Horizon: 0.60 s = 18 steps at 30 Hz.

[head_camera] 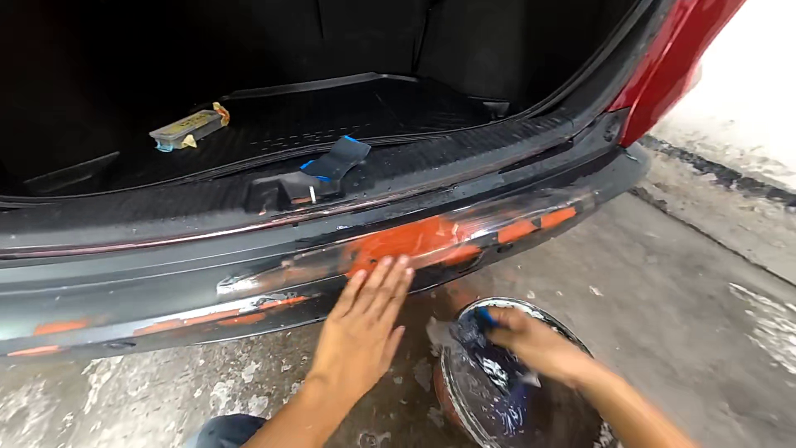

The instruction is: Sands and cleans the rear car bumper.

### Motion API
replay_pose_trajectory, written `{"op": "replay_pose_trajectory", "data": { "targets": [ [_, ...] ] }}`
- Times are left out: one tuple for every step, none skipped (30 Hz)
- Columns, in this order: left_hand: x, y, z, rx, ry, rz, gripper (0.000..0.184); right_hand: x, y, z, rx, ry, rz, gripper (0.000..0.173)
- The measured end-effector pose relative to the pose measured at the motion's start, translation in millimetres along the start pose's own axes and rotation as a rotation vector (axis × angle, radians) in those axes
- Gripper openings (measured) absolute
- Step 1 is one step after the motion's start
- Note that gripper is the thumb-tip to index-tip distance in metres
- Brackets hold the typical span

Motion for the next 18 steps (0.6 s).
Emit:
{"op": "replay_pose_trajectory", "data": {
  "targets": [
    [13,-1,-8,-0.013,-0.034,-0.001,0.085,12,-16,-44,-0.125,-0.15,0.104,0.019],
    [25,-3,-13,-0.017,-0.066,-0.009,0.086,24,-32,-79,-0.212,-0.276,0.243,0.017],
    [35,-5,-14,-0.003,-0.095,-0.014,0.087,38,-47,-104,-0.262,-0.375,0.391,0.018],
    [43,-7,-13,0.046,-0.127,-0.016,0.088,50,-57,-119,-0.287,-0.455,0.529,0.019],
    [49,-10,-8,0.133,-0.162,-0.023,0.089,60,-63,-124,-0.295,-0.506,0.647,0.018],
    [53,-12,0,0.251,-0.2,-0.048,0.089,66,-62,-120,-0.307,-0.526,0.722,0.017],
    [56,-12,10,0.394,-0.249,-0.1,0.088,68,-55,-109,-0.351,-0.512,0.738,0.017],
    [57,-8,21,0.565,-0.31,-0.177,0.088,66,-43,-92,-0.447,-0.465,0.711,0.017],
    [56,-1,33,0.775,-0.391,-0.264,0.089,62,-27,-72,-0.576,-0.393,0.656,0.02],
    [56,11,47,1.013,-0.489,-0.335,0.09,58,-8,-53,-0.701,-0.316,0.596,0.023],
    [56,24,61,1.251,-0.597,-0.368,0.085,55,11,-36,-0.797,-0.247,0.536,0.026],
    [56,36,74,1.456,-0.699,-0.369,0.071,52,28,-22,-0.852,-0.189,0.477,0.027],
    [54,46,83,1.602,-0.776,-0.358,0.051,50,39,-10,-0.872,-0.142,0.415,0.026],
    [54,55,89,1.681,-0.828,-0.358,0.034,47,46,1,-0.871,-0.101,0.344,0.024],
    [56,62,91,1.702,-0.851,-0.363,0.025,42,46,13,-0.841,-0.064,0.282,0.021],
    [58,66,90,1.699,-0.869,-0.369,0.02,36,42,28,-0.761,-0.02,0.249,0.024],
    [62,70,88,1.696,-0.894,-0.383,0.019,29,32,51,-0.638,0.037,0.257,0.033],
    [66,73,85,1.714,-0.93,-0.405,0.018,22,19,80,-0.455,0.115,0.31,0.043]
  ]
}}
Point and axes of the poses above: each hand's wrist, its own x-axis away from the middle knuckle, its own y-axis out of the palm, z = x × y, the point moved 9 cm from there along -x, towards the middle knuckle, and after that the axes turned 8 degrees about -x, right-handed, at the moved point
